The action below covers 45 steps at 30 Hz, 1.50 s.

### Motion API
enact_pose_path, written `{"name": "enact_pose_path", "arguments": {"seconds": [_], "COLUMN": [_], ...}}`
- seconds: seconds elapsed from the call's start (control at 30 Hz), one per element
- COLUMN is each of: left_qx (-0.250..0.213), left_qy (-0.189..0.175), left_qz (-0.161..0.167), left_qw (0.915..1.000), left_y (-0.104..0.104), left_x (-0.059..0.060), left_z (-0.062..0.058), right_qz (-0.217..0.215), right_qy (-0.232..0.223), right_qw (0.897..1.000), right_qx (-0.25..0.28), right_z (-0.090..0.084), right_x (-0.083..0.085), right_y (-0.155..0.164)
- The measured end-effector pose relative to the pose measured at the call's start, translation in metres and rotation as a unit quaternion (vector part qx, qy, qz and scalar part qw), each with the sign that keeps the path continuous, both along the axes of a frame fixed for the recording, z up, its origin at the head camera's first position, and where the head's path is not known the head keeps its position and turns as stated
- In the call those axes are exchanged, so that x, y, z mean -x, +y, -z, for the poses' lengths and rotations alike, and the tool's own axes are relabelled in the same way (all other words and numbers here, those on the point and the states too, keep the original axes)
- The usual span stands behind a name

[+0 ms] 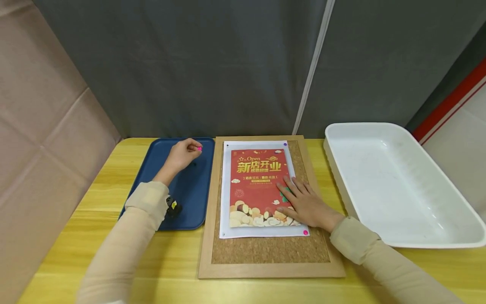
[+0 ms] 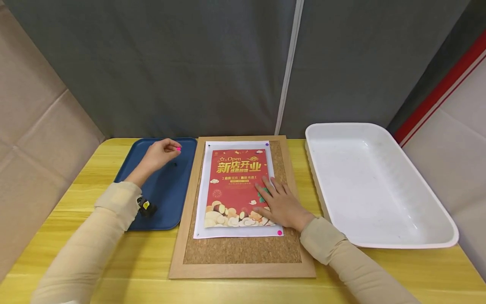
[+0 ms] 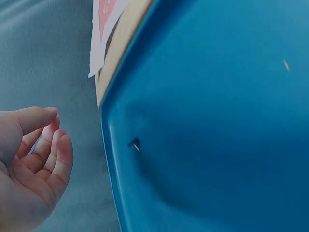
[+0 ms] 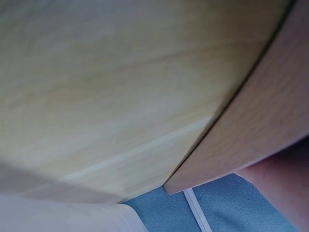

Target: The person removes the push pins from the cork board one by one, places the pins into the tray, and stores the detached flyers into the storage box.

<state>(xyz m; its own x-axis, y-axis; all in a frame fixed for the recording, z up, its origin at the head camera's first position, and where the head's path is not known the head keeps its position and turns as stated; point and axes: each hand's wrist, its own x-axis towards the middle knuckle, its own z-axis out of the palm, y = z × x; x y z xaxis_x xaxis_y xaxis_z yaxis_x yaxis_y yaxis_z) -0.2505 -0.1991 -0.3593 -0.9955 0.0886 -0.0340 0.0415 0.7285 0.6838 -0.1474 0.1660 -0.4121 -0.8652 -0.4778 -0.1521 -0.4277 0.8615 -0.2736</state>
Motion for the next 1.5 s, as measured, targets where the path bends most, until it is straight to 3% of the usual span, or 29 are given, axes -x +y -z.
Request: {"name": "enact_pose_path", "arguments": {"seconds": [0.53,0.87,1.5], "left_qx": [0.033,0.044,0.065], "left_qy": [0.006,-0.041,-0.054], "left_qz": [-0.033,-0.039,0.003], "left_qw": [0.9989,0.9975,0.9964], "left_y": [-0.034,-0.04,-0.038], "left_x": [-0.001,-0.001,0.001], "left_z": [0.015,0.023,0.035], "right_qz": [-0.001,-0.002,0.002], "right_qy": [0.007,0.009,0.008], "right_qw": [1.0,1.0,1.0], "right_qx": [0.002,0.004,0.001], "right_z": [0.004,0.004,0.004], "right_x": [0.0,0.0,-0.001], "right_y": [0.001,0.001,0.001]}}
